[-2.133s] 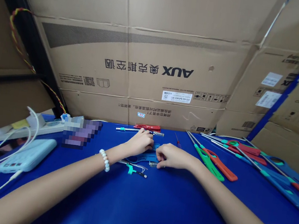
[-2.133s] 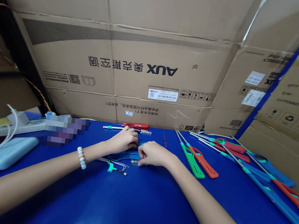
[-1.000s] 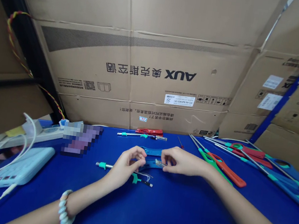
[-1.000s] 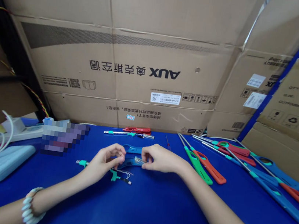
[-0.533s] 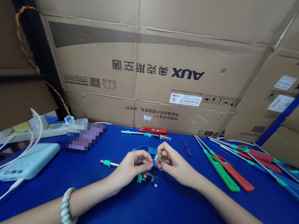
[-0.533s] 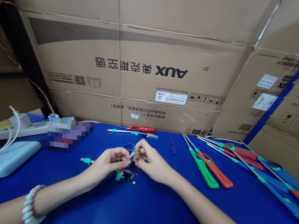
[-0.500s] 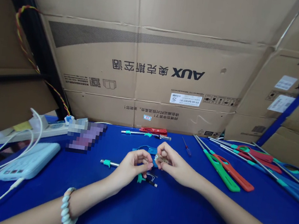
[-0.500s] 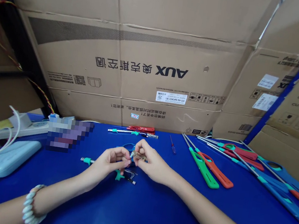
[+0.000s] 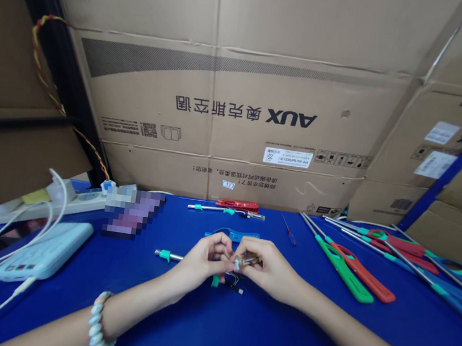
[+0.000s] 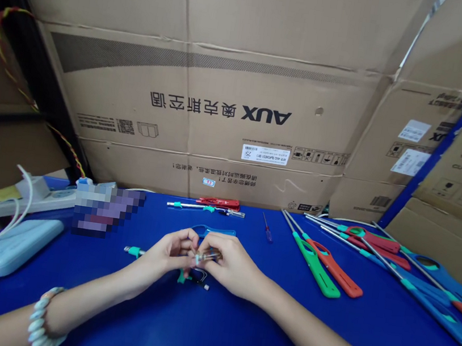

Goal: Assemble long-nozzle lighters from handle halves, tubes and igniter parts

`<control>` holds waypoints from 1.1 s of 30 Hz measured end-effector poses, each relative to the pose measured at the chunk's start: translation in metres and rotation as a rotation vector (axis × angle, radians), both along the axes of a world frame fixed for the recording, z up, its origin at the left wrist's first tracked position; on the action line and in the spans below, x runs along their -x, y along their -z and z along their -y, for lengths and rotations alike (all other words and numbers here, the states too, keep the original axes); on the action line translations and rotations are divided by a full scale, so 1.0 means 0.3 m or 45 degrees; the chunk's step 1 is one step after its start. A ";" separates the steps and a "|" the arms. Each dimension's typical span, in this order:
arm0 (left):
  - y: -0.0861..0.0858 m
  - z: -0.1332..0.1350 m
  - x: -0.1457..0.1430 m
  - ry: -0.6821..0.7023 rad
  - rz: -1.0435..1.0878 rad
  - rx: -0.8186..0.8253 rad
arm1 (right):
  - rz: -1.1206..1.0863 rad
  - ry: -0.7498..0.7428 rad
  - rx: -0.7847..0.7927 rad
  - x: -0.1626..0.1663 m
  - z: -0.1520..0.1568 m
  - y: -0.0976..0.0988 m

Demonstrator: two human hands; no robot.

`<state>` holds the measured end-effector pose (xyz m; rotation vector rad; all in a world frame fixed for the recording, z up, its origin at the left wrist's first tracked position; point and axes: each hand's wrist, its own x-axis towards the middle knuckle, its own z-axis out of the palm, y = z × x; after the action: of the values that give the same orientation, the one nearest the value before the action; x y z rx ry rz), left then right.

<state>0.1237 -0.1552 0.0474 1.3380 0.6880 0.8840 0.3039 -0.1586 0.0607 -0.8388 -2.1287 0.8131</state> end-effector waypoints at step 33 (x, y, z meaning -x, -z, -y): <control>-0.029 -0.006 0.022 -0.172 -0.045 -0.315 | -0.110 0.050 -0.130 -0.004 0.009 0.006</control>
<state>0.1171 -0.1534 0.0561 1.5432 0.7205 1.0831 0.3050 -0.1613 0.0590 -0.7761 -2.0534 0.7022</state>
